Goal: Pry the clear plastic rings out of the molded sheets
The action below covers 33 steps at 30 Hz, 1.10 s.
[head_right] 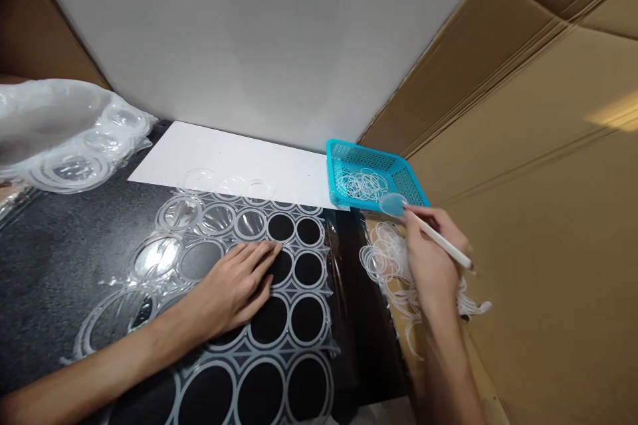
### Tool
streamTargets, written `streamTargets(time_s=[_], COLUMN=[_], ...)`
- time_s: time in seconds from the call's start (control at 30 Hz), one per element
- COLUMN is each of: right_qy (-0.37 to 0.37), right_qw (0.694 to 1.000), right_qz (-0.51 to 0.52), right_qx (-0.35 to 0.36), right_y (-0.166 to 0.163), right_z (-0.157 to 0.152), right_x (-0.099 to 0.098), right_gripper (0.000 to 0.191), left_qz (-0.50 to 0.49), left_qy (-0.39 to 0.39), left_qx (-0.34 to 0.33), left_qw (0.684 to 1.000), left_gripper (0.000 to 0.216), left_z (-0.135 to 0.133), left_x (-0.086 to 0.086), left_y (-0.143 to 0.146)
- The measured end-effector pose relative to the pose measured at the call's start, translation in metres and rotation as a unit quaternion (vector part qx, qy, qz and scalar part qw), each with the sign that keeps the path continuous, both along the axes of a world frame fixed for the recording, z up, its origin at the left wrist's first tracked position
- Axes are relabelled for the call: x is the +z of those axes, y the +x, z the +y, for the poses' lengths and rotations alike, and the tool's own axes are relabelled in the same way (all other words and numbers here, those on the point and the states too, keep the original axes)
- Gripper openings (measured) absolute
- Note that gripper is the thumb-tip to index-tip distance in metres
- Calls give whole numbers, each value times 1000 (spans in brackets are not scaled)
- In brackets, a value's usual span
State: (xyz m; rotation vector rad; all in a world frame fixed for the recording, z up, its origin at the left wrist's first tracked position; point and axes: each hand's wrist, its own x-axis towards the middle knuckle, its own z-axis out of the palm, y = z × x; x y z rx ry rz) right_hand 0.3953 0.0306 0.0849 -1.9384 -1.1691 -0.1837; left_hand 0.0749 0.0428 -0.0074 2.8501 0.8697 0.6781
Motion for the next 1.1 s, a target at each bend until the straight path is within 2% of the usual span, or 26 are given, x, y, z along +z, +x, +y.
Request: streamTargets(time_s=[0.07,0.13,0.23,0.3,0.37,0.47,0.57,0.6,0.67,0.73,0.83,0.93,1.1], right_qy=[-97,-171,-206,-207,-203,-197,-158,-139,-116,-174,-209,-210,-228], right_qw=[990,978,967,965,964,966,975,982,983,934,867,837,825], right_qz=[-62,-108,-148,-163,-172,-170,-154,-128,-26,85,112,112,112], right_qx=[-87,-53,11,17,19,-3,-35,-6,138,301,438,492,505], right_y=[32,56,74,75,70,52,12,-7,-49,-91,-132,-145,-146], right_z=[-41,-76,-104,-109,-110,-105,-90,-82,-61,-38,-6,13,26], right_x=[3,1,-3,-3,-1,0,-7,-11,-19,-27,-38,-46,-49], right_gripper=[26,33,40,39,34,28,20,16,17,20,13,10,12], left_qz=[-7,-34,-108,-140,-133,-69,-9,3,18,28,33,26,7], left_qy=[-22,-75,-169,-193,-183,-119,-52,-40,-23,-8,8,19,26], left_qx=[0,0,4,11,14,5,-23,-38,-62,-63,-41,-33,-39], left_qw=[1000,997,980,971,974,991,998,998,998,998,999,999,999], left_gripper=[50,47,38,31,28,27,29,29,31,35,41,44,45], left_z=[1,3,7,9,11,15,22,24,27,26,21,19,21], left_x=[1,2,6,11,17,25,24,21,15,9,4,2,0], left_y=[-1,-3,-8,-14,-22,-38,-54,-58,-63,-64,-64,-65,-66])
